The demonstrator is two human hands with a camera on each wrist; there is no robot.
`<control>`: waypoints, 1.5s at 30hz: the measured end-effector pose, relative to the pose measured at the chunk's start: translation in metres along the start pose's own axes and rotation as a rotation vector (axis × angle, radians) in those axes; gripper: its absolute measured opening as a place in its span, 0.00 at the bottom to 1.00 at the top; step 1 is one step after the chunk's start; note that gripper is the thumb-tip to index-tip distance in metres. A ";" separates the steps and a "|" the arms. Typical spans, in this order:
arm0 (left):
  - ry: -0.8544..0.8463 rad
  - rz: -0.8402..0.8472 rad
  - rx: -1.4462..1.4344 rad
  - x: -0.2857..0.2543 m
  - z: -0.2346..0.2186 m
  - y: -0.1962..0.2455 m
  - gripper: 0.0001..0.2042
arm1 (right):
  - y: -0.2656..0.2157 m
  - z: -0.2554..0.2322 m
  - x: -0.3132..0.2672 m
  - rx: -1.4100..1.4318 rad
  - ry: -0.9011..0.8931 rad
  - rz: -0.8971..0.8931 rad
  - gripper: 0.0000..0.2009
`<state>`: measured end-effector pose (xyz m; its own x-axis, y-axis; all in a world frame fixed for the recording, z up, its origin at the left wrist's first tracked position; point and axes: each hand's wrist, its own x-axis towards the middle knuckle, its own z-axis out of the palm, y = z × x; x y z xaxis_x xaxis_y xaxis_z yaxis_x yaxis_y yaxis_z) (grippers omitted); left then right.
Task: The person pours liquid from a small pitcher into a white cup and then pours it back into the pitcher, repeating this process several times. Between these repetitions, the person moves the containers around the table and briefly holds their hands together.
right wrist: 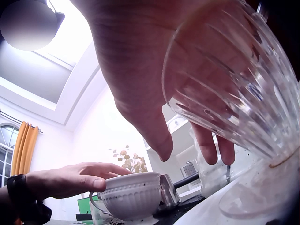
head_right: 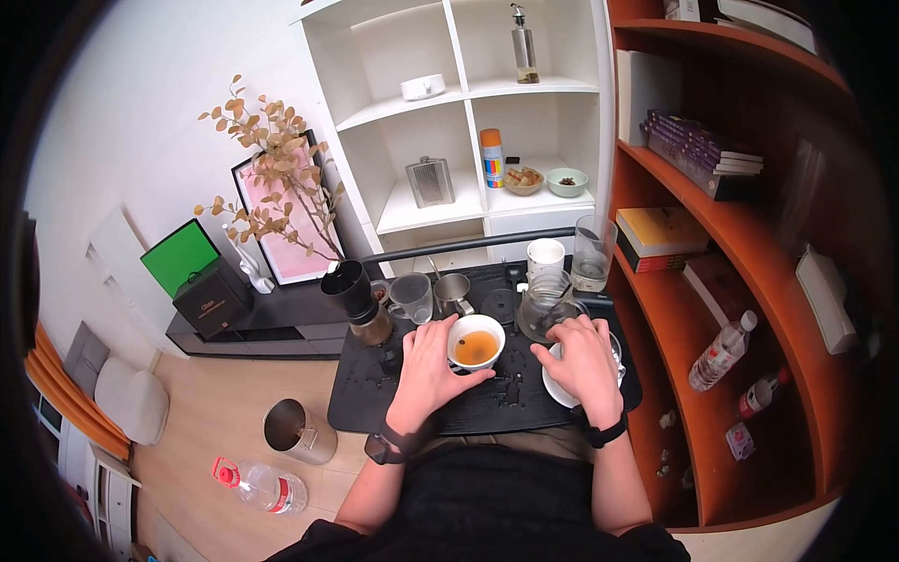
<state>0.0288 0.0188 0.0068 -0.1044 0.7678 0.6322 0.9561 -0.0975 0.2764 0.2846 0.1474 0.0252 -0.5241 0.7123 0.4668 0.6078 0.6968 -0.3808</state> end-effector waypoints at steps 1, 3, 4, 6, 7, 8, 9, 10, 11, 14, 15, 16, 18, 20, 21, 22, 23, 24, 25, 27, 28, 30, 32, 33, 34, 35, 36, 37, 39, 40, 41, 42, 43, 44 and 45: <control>-0.009 -0.005 -0.001 0.001 -0.001 0.002 0.54 | 0.000 0.000 0.000 0.000 0.001 0.000 0.18; -0.016 -0.009 0.000 0.003 -0.001 0.003 0.54 | 0.000 0.000 0.000 -0.003 0.001 -0.003 0.18; -0.028 -0.017 0.000 0.004 0.000 0.002 0.55 | 0.000 0.000 0.000 -0.006 0.000 -0.004 0.18; -0.038 -0.023 0.001 0.005 0.004 0.001 0.55 | 0.000 0.000 0.001 -0.005 -0.001 -0.003 0.18; -0.045 -0.037 -0.018 0.006 0.006 0.000 0.55 | 0.000 0.000 0.000 -0.004 -0.003 0.000 0.18; -0.053 -0.052 -0.037 0.006 0.008 -0.001 0.55 | -0.001 -0.001 0.000 -0.004 -0.002 -0.001 0.18; -0.052 -0.052 -0.037 0.006 0.009 0.000 0.55 | -0.001 -0.001 0.000 0.000 -0.001 -0.001 0.18; -0.050 -0.083 -0.066 0.007 0.009 0.001 0.55 | -0.001 -0.001 0.000 0.004 0.000 -0.001 0.18; -0.048 -0.114 -0.095 0.008 0.009 0.002 0.55 | -0.001 -0.001 0.000 0.003 0.001 -0.001 0.18; -0.012 -0.124 -0.136 0.007 0.012 0.007 0.55 | -0.001 0.000 0.000 -0.001 0.001 -0.002 0.18; -0.011 -0.124 -0.136 0.008 0.011 0.008 0.55 | 0.000 0.000 0.000 0.000 0.002 -0.004 0.19; -0.017 -0.129 -0.145 0.009 0.009 0.010 0.56 | 0.001 0.000 0.000 0.002 0.003 -0.005 0.19; -0.023 -0.136 -0.155 0.010 0.004 0.014 0.56 | 0.000 0.000 0.001 0.003 0.001 -0.003 0.19; 0.056 -0.110 -0.182 0.010 -0.001 0.018 0.54 | -0.001 0.000 0.001 0.004 -0.001 -0.001 0.19; 0.056 -0.111 -0.182 0.010 -0.005 0.018 0.54 | -0.001 -0.001 0.001 0.002 -0.002 -0.001 0.19; 0.084 -0.125 -0.201 0.010 -0.010 0.018 0.55 | -0.001 -0.001 0.001 0.000 -0.002 -0.001 0.19; 0.111 -0.138 -0.220 0.010 -0.015 0.018 0.55 | -0.001 -0.001 0.001 0.000 -0.003 -0.001 0.19; 0.111 -0.139 -0.220 0.009 -0.019 0.016 0.55 | -0.001 -0.001 0.001 -0.001 -0.007 0.001 0.19; 0.137 -0.205 -0.315 0.009 -0.023 0.014 0.55 | -0.001 -0.001 0.001 -0.001 -0.011 0.002 0.19; 0.199 -0.255 -0.408 0.008 -0.036 0.011 0.55 | 0.000 -0.001 0.001 0.000 -0.008 -0.002 0.19; 0.207 -0.289 -0.420 0.008 -0.046 0.013 0.55 | 0.000 -0.001 0.000 0.002 -0.005 -0.006 0.19; 0.263 -0.263 -0.399 0.005 -0.054 0.000 0.55 | -0.001 -0.001 0.000 0.002 -0.008 -0.006 0.18; 0.283 -0.292 -0.358 0.002 -0.066 -0.009 0.54 | -0.001 -0.001 0.001 0.000 -0.010 -0.006 0.18; 0.299 -0.313 -0.352 0.000 -0.070 -0.014 0.54 | -0.001 -0.001 0.001 -0.001 -0.011 -0.004 0.18; 0.314 -0.333 -0.346 -0.002 -0.074 -0.018 0.54 | -0.001 -0.001 0.001 -0.001 -0.013 -0.002 0.18; 0.336 -0.324 -0.340 -0.005 -0.074 -0.028 0.54 | -0.001 -0.001 0.001 0.000 -0.013 -0.001 0.18; 0.353 -0.329 -0.337 -0.008 -0.074 -0.036 0.55 | -0.002 -0.002 0.001 0.001 -0.013 0.001 0.18; 0.351 -0.339 -0.318 -0.009 -0.077 -0.038 0.54 | -0.002 -0.002 0.001 0.003 -0.013 0.002 0.18; 0.351 -0.354 -0.299 -0.012 -0.082 -0.042 0.53 | -0.002 -0.002 0.001 0.001 -0.016 0.002 0.18; 0.346 -0.366 -0.254 -0.014 -0.083 -0.044 0.54 | -0.002 -0.001 0.001 -0.001 -0.018 0.004 0.18; 0.340 -0.379 -0.210 -0.016 -0.083 -0.046 0.54 | -0.002 -0.001 0.001 -0.002 -0.019 0.002 0.18; 0.341 -0.380 -0.210 -0.016 -0.084 -0.046 0.54 | -0.002 -0.001 0.001 0.000 -0.020 0.005 0.18; 0.311 -0.363 -0.180 -0.017 -0.087 -0.044 0.54 | -0.003 -0.001 0.001 0.002 -0.021 0.008 0.18; 0.281 -0.345 -0.150 -0.018 -0.088 -0.043 0.54 | -0.003 -0.002 0.001 0.002 -0.023 0.007 0.18; 0.281 -0.346 -0.150 -0.019 -0.088 -0.043 0.54 | -0.003 -0.002 0.001 0.005 -0.021 0.009 0.18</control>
<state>-0.0340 -0.0472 0.0469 -0.5004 0.5720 0.6499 0.8037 0.0277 0.5944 0.2830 0.1458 0.0287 -0.5312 0.7200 0.4466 0.6095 0.6909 -0.3888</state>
